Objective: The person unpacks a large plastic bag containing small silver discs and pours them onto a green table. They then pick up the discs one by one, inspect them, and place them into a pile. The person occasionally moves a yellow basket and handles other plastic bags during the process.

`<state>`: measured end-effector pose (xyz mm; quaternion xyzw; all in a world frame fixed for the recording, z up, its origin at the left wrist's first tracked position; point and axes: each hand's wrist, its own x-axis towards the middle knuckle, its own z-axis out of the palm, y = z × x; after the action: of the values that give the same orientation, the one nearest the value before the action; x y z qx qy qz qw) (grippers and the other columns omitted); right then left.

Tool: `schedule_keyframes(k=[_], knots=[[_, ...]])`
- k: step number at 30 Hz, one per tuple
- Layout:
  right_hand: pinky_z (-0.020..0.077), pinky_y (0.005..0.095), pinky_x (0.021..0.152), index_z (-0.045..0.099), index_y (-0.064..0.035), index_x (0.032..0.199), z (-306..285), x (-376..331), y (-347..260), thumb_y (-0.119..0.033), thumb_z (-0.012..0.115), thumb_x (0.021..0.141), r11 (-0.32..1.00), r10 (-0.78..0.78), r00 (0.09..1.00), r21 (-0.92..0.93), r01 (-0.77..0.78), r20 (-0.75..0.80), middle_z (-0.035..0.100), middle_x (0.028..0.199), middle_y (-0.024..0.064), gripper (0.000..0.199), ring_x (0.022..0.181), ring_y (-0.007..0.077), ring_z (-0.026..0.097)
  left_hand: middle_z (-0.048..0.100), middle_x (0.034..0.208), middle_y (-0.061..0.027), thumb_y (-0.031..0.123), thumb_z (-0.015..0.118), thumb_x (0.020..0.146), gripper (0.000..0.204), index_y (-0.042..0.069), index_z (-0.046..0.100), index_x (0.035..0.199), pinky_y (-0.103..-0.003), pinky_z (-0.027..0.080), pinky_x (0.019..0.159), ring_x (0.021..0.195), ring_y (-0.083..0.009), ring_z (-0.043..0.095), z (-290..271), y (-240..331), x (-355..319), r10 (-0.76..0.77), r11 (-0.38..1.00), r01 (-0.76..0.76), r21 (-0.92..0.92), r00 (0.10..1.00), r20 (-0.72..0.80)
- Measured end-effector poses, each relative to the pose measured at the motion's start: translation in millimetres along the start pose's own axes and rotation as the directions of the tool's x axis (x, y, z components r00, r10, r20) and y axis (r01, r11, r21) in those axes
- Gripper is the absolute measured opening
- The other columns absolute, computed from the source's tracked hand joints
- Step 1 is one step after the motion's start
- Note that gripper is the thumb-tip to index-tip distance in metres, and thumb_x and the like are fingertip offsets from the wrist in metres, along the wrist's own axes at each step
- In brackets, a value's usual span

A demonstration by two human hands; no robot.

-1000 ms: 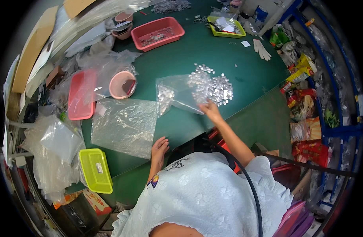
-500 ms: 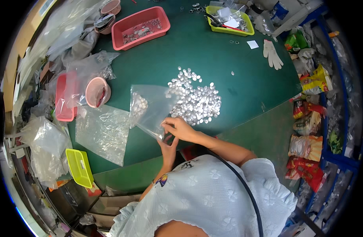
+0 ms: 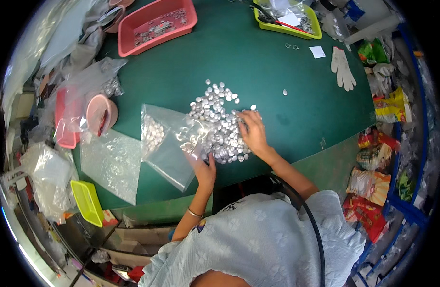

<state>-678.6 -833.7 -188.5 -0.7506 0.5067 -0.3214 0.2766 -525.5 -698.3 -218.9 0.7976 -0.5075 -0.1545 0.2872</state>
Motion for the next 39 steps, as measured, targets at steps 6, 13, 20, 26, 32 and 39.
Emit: schedule_keyframes(k=[6,13,20,26,32,39], knots=[[0.0420,0.0319,0.073,0.057,-0.0037,0.101,-37.5,2.5,69.8,0.002,0.057,0.074,0.961,0.245,0.930,-0.060,-0.271,-0.275,0.054,0.094,0.0107,0.028,0.085,0.0242,0.050,0.045,0.121,-0.0260,0.015,0.055,0.083,0.049,-0.006,0.037,0.124,-0.039,0.035,0.092,0.111,-0.0391,0.044,14.5,-4.8,5.0,-0.112,0.967,0.140,-0.213,0.984,0.138],[0.0413,0.0311,0.069,0.059,-0.0036,0.101,-65.1,13.0,114.7,-0.003,0.061,0.075,0.925,0.167,0.908,-0.256,-0.279,-0.385,0.054,0.093,0.0101,0.027,0.077,0.0225,0.047,0.042,0.122,-0.0291,0.015,0.058,0.081,0.048,-0.012,0.042,0.117,-0.041,0.027,0.099,0.116,-0.0413,0.038,16.4,-5.0,8.7,-0.074,0.950,0.109,-0.293,0.989,0.127],[0.0420,0.0326,0.068,0.063,-0.0031,0.093,-67.9,30.1,146.8,-0.010,0.064,0.075,0.905,0.063,0.939,-0.378,-0.196,-0.338,0.055,0.088,0.0099,0.020,0.077,0.0236,0.049,0.041,0.124,-0.0254,0.010,0.059,0.080,0.055,-0.010,0.034,0.124,-0.037,0.028,0.099,0.117,-0.0334,0.039,16.5,-19.3,-3.4,0.005,0.937,0.022,-0.348,0.997,0.079],[0.0442,0.0312,0.061,0.062,-0.0006,0.082,-67.4,37.8,145.9,-0.007,0.064,0.075,0.918,0.025,0.956,-0.373,-0.138,-0.292,0.058,0.077,0.0081,0.010,0.066,0.0190,0.054,0.042,0.122,-0.0221,0.004,0.057,0.079,0.051,-0.006,0.036,0.125,-0.036,0.028,0.098,0.117,-0.0305,0.039,17.3,-24.1,3.0,0.056,0.903,-0.026,-0.430,0.997,0.058],[0.0432,0.0193,0.060,0.059,0.0005,0.099,-52.5,26.7,40.3,-0.008,0.060,0.080,0.830,0.159,0.978,0.518,-0.207,0.135,0.060,0.082,0.0032,0.020,0.070,0.0064,0.054,0.047,0.115,-0.0178,-0.004,0.054,0.078,0.042,-0.001,0.044,0.118,-0.034,0.038,0.089,0.107,-0.0252,0.049,-12.9,22.1,5.2,0.393,0.763,-0.289,-0.578,0.918,0.060],[0.0423,0.0177,0.054,0.058,0.0059,0.101,-62.6,5.8,-68.7,-0.001,0.059,0.080,0.601,-0.083,0.940,0.769,-0.217,0.330,0.061,0.083,0.0077,0.022,0.059,0.0067,0.051,0.051,0.092,-0.0090,-0.008,0.050,0.082,0.040,-0.005,0.040,0.120,-0.023,0.045,0.072,0.084,-0.0124,0.053,-54.5,100.8,44.2,0.339,0.204,-0.158,-0.966,0.937,-0.082]])
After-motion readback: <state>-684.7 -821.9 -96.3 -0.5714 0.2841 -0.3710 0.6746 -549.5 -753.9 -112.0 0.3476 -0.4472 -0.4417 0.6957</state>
